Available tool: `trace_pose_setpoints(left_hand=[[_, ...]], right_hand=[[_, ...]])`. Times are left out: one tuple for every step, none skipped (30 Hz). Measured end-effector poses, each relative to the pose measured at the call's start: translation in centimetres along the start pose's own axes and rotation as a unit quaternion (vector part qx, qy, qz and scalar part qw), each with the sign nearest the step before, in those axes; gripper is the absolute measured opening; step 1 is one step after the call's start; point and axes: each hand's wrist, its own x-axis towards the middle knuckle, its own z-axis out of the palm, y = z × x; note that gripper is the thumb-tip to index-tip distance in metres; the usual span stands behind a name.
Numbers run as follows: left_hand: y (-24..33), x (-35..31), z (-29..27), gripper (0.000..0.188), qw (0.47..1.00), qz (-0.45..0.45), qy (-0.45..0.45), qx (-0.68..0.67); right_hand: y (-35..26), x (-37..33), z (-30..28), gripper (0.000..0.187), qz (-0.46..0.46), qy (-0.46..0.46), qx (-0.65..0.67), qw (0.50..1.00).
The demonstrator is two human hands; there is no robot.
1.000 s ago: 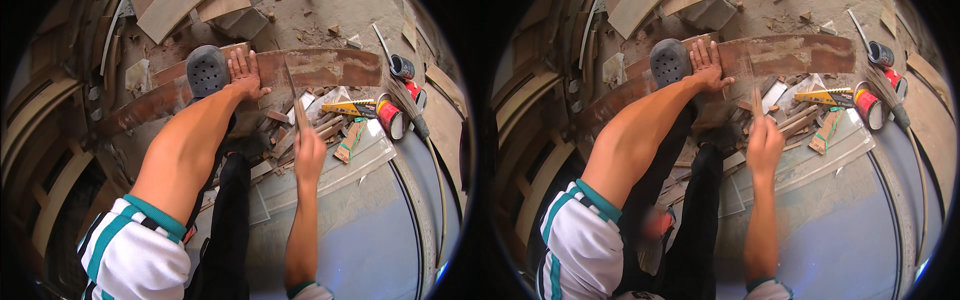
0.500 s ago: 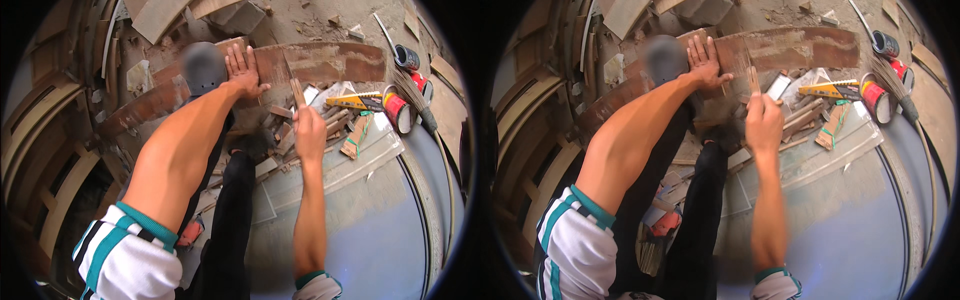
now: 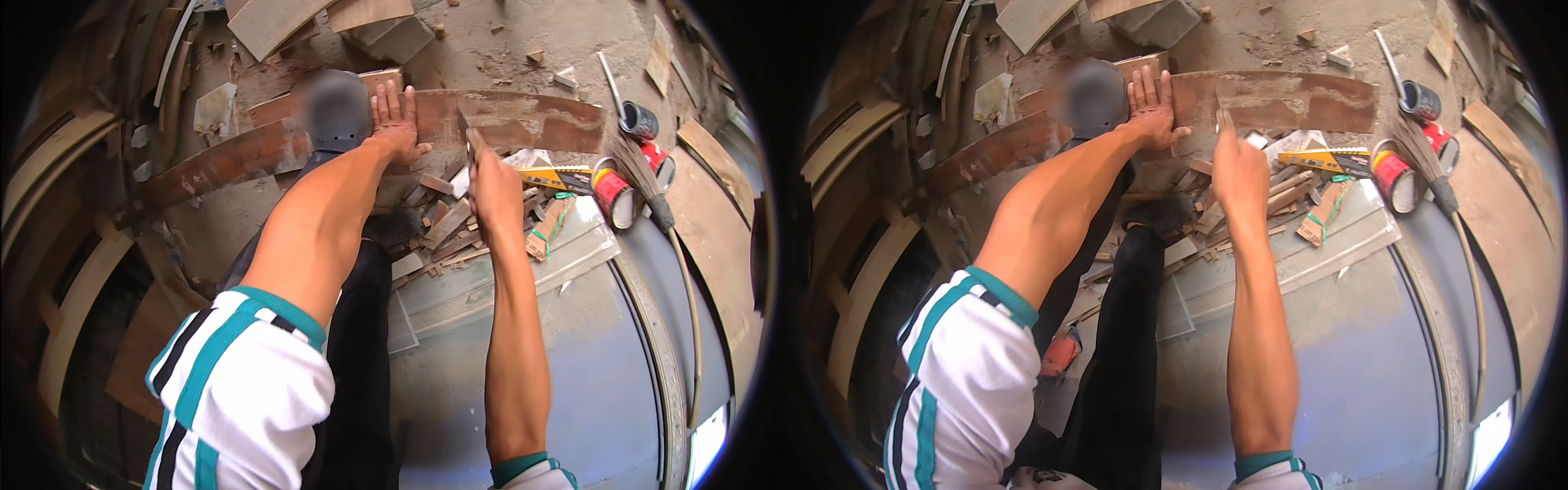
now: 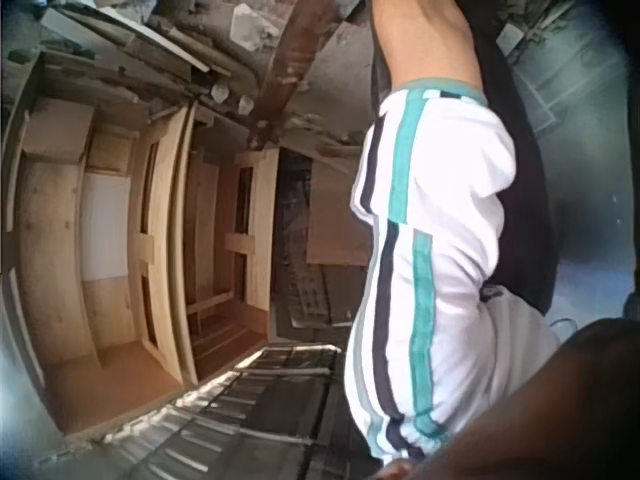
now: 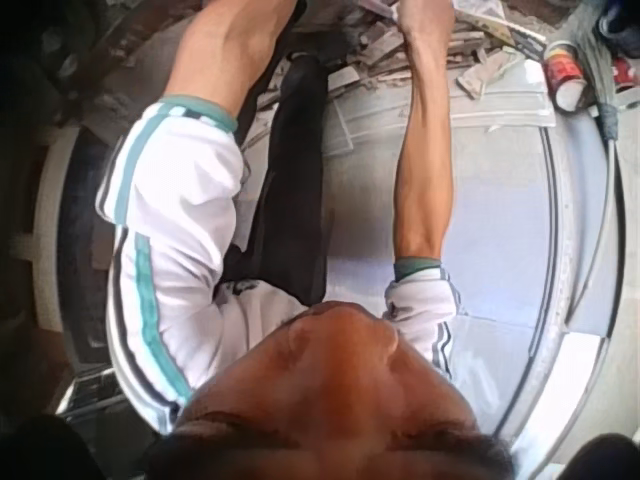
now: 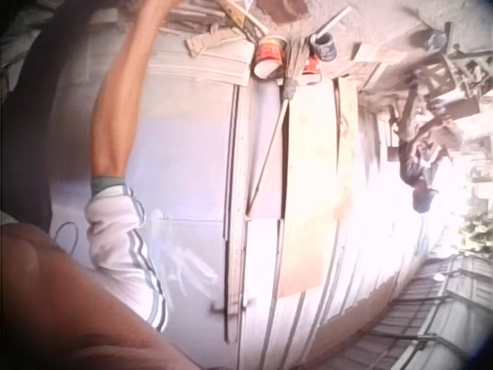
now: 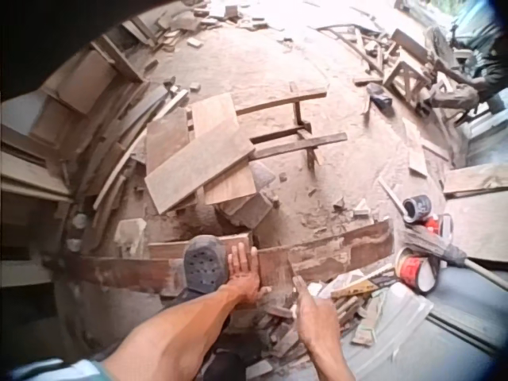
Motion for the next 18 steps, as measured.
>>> trace_pose_setpoints(left_hand=[[-0.7, -0.1, 0.0, 0.128, 1.000, -0.013, -0.001, -0.003], [-1.7, -0.3, 0.1, 0.128, 0.999, -0.032, -0.004, -0.006], [-1.5, -0.2, 0.6, 0.127, 0.999, -0.014, 0.021, -0.019], [-1.1, -0.5, 0.8, 0.127, 0.999, -0.014, 0.019, -0.022], [-1.2, -0.3, 0.7, 0.127, 0.999, -0.014, 0.022, -0.022], [-1.2, -0.2, 0.5, 0.127, 0.999, -0.015, 0.025, -0.021], [-0.8, 0.0, 0.4, 0.127, 0.999, -0.016, 0.016, -0.024], [-0.7, 0.5, 0.1, 0.127, 0.999, -0.010, 0.031, -0.022], [-0.9, 0.2, 0.5, 0.127, 0.999, -0.013, 0.036, -0.020], [-0.3, 0.2, 0.7, 0.127, 0.999, 0.005, 0.041, -0.021], [0.0, 0.7, 0.2, 0.126, 0.999, 0.015, 0.027, -0.028], [0.4, 0.5, -0.1, 0.126, 0.999, 0.015, 0.009, -0.035], [0.4, 0.2, -0.5, 0.125, 0.999, 0.009, -0.010, -0.041], [0.2, 0.0, -0.6, 0.125, 0.999, 0.005, -0.013, -0.041], [0.1, -0.1, -0.5, 0.124, 0.999, 0.002, -0.015, -0.041], [-0.8, -0.1, -0.4, 0.124, 0.999, -0.011, -0.016, -0.042], [-1.4, -0.2, -0.2, 0.124, 0.999, -0.025, -0.021, -0.032], [-1.2, -0.2, -0.2, 0.124, 0.999, -0.022, -0.012, -0.034]], right_hand=[[-0.3, -1.5, -0.5, 0.044, -0.068, 0.001, -0.044, 0.997], [-1.5, -4.3, -2.3, 0.043, 0.028, -0.019, 0.055, 0.998], [-2.5, -8.5, -4.9, 0.042, 0.142, -0.027, 0.145, 0.979], [-2.0, -11.4, -6.0, 0.039, 0.186, -0.033, 0.183, 0.965], [-1.8, -12.4, -6.7, 0.035, 0.223, -0.035, 0.223, 0.948], [-1.4, -12.2, -6.7, 0.033, 0.159, -0.030, 0.160, 0.974], [-0.5, -11.8, -6.1, 0.030, 0.097, -0.022, 0.097, 0.990], [0.7, -9.9, -4.9, 0.029, 0.005, -0.001, 0.020, 1.000], [2.1, -7.5, -3.3, 0.027, -0.087, 0.027, -0.059, 0.994], [3.0, -3.2, -1.3, 0.027, -0.191, 0.079, -0.158, 0.966], [3.3, 1.6, 0.5, 0.028, -0.078, 0.037, -0.079, 0.993], [2.7, 3.0, 1.0, 0.029, -0.006, 0.004, -0.031, 1.000], [1.3, 4.2, 1.6, 0.030, 0.068, -0.027, 0.015, 0.997], [0.4, 3.8, 1.5, 0.030, 0.104, -0.036, 0.025, 0.994], [-0.4, 3.0, 1.1, 0.031, 0.141, -0.045, 0.034, 0.988], [-0.7, 0.6, 0.6, 0.034, -0.028, -0.035, -0.093, 0.995], [-1.4, -2.8, -1.1, 0.035, 0.064, -0.057, 0.075, 0.993], [-2.1, -6.6, -3.3, 0.038, 0.164, -0.038, 0.235, 0.957]])
